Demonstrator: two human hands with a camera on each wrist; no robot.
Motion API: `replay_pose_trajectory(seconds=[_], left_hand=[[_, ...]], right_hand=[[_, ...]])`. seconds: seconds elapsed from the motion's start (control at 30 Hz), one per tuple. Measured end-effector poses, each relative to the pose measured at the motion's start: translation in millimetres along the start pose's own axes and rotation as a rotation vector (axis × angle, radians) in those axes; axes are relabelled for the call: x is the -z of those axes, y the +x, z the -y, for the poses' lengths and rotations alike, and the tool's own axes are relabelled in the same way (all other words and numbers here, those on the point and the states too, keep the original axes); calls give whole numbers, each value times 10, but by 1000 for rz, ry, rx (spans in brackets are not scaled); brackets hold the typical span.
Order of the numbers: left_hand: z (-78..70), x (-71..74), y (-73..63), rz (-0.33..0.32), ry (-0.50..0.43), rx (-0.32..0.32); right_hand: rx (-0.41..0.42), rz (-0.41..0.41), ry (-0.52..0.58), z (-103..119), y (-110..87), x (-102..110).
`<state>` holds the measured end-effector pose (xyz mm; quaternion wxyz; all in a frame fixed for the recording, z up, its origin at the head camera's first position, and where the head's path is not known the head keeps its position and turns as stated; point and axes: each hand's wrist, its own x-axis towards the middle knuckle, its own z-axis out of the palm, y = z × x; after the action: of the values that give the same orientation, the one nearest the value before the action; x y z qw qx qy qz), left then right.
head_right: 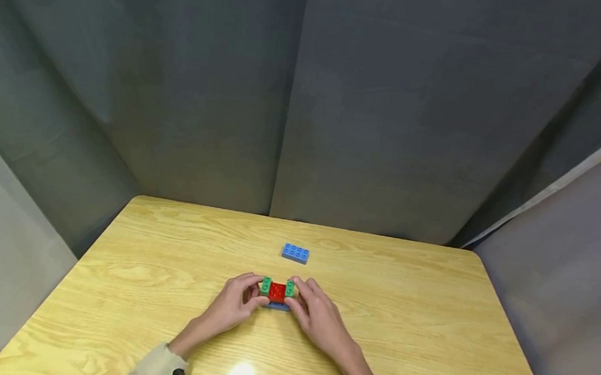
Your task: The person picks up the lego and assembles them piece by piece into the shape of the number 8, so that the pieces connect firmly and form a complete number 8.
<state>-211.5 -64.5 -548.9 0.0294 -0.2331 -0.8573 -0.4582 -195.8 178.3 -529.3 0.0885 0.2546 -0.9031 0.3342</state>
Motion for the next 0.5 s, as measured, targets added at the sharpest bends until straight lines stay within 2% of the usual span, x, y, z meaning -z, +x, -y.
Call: replay_pose_trajectory(seconds=[0.33,0.5], left_hand=[[62,6,0,-7,-24,-23],[95,7,-30,-12,-31,-2]], right_hand=[[71,-58,-6,-55,6,-80],[82,-77,92,-110,6,-181]])
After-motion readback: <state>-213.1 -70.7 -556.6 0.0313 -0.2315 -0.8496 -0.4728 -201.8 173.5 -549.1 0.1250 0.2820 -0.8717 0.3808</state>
